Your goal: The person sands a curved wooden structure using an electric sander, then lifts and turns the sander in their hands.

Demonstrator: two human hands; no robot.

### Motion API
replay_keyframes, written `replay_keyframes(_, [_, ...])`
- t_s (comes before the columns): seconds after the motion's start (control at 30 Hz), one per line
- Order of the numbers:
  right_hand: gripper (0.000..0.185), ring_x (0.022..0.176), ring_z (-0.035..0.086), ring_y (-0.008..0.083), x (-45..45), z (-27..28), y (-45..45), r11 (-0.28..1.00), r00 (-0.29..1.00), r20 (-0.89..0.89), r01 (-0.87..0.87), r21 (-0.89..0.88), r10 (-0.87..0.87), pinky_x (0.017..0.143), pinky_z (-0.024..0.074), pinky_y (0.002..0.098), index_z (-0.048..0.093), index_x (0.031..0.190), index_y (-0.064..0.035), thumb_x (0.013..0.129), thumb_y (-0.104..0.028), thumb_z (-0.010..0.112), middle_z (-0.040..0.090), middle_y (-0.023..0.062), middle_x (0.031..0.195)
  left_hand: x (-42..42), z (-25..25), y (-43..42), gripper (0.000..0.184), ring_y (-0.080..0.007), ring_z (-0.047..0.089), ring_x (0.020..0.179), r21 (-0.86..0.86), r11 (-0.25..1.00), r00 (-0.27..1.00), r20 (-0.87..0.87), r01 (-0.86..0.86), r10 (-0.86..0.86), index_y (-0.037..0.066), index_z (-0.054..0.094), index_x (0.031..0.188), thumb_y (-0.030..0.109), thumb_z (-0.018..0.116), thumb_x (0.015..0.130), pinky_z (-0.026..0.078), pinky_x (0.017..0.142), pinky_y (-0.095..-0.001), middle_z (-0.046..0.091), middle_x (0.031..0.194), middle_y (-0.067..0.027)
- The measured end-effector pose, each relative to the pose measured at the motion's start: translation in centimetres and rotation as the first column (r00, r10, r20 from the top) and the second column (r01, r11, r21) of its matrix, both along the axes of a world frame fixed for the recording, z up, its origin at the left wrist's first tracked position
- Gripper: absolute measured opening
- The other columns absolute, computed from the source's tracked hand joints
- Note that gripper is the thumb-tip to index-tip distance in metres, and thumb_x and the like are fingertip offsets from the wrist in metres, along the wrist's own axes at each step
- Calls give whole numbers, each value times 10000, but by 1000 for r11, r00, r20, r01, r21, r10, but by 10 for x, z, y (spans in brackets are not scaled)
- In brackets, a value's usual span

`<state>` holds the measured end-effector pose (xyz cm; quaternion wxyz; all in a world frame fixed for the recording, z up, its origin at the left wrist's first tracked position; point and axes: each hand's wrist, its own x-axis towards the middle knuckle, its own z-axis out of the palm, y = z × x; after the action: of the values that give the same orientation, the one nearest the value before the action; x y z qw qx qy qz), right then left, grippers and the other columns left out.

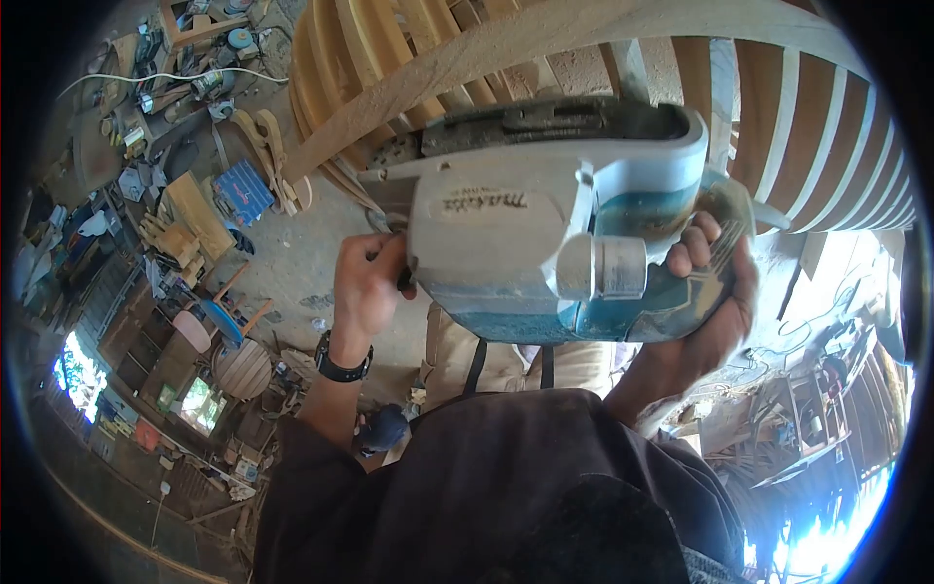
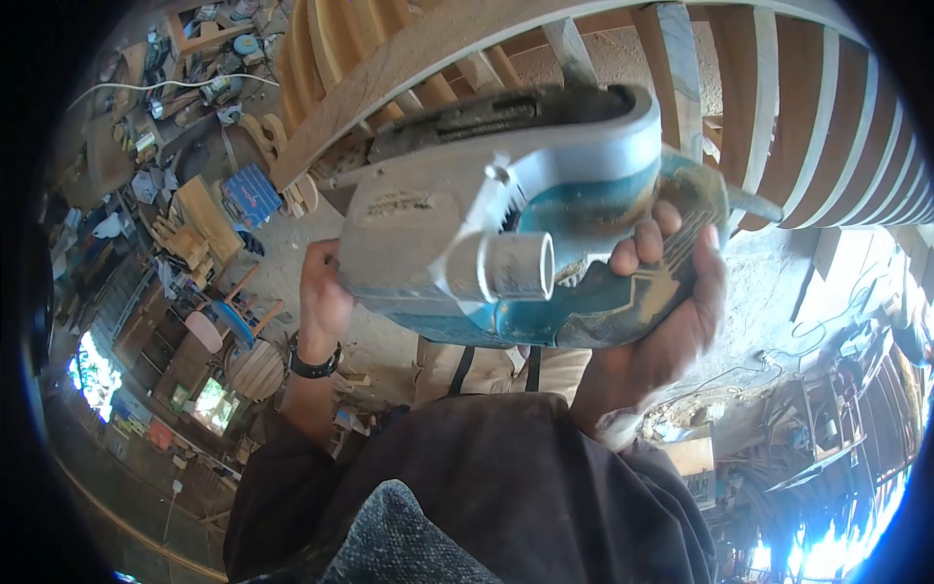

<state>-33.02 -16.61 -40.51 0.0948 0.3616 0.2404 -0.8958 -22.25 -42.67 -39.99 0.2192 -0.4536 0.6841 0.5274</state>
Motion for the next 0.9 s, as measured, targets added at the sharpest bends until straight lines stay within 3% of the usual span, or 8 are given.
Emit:
replay_keyframes(0.13, [255, 722, 528, 172, 18, -5, 11, 999, 996, 93, 8, 49, -12, 618, 508, 284, 447, 1099, 16, 993, -215, 450, 505, 97, 915, 18, -12, 4, 302, -109, 558, 479, -184, 934, 930, -150, 306, -335, -46, 699, 829, 186, 521, 905, 400, 446, -272, 582, 571, -68])
replay_keyframes(0.37, [279, 790, 557, 188, 22, 2, 10, 974, 984, 147, -128, 187, 101, 651, 514, 297, 478, 1092, 8, 999, -253, 439, 539, 107, 893, 20, -19, -2, 274, -110, 562, 481, -121, 954, 946, -147, 274, -290, -28, 715, 868, 179, 536, 890, 404, 452, -273, 607, 599, -83])
replay_keyframes(0.43, [446, 880, 558, 202, 36, 1, 21, 810, 948, 109, -313, 496, 299, 786, 500, 327, 440, 1242, 47, 950, -272, 551, 549, 122, 1014, 9, -16, -3, 271, -111, 563, 482, -140, 934, 924, -160, 327, -348, -30, 715, 860, 177, 541, 884, 405, 455, -273, 615, 606, -90])
replay_keyframes(0.6, [900, 1116, 487, 234, 60, 8, 46, 708, 917, -18, -296, 641, 399, 989, 396, 380, 246, 1456, 55, 734, -170, 734, 457, 164, 1252, 1, -9, 12, 301, -122, 565, 489, 71, 997, 999, 48, 19, -22, -71, 695, 796, 201, 578, 854, 407, 463, -268, 630, 627, -95])
replay_keyframes(0.7, [738, 1154, 508, 218, 65, 0, 79, 93, 512, 157, -429, 898, 845, 979, 408, 368, 391, 1400, -51, 734, -39, 708, 538, 151, 1174, 2, -10, 10, 316, -129, 565, 482, 54, 996, 997, 23, 69, -70, -74, 684, 761, 218, 592, 840, 408, 457, -265, 615, 597, -88])
replay_keyframes(0.8, [601, 956, 650, 240, 77, -8, 78, -186, 480, 465, -520, 834, 744, 818, 506, 314, 569, 1259, -80, 681, 27, 695, 638, 142, 1086, -5, 0, 6, 333, -134, 561, 470, -47, 983, 982, 77, 177, -173, -80, 667, 716, 227, 600, 827, 409, 450, -271, 601, 572, -91])
replay_keyframes(0.83, [496, 713, 650, 245, 78, -13, 69, -213, 566, 358, -307, 928, 743, 648, 511, 328, 645, 1154, -80, 681, 67, 680, 632, 95, 835, -8, 3, 6, 333, -134, 561, 470, -56, 982, 981, 74, 182, -178, -80, 667, 716, 227, 600, 827, 409, 450, -271, 601, 572, -91])
replay_keyframes(0.9, [503, 674, 620, 251, 77, -8, 72, -349, 509, 433, -257, 901, 743, 617, 489, 352, 651, 1150, -91, 668, 47, 701, 594, 82, 789, -13, 8, 8, 359, -144, 559, 452, -122, 971, 978, 65, 204, -197, -67, 642, 656, 248, 612, 826, 405, 440, -278, 568, 515, -84])
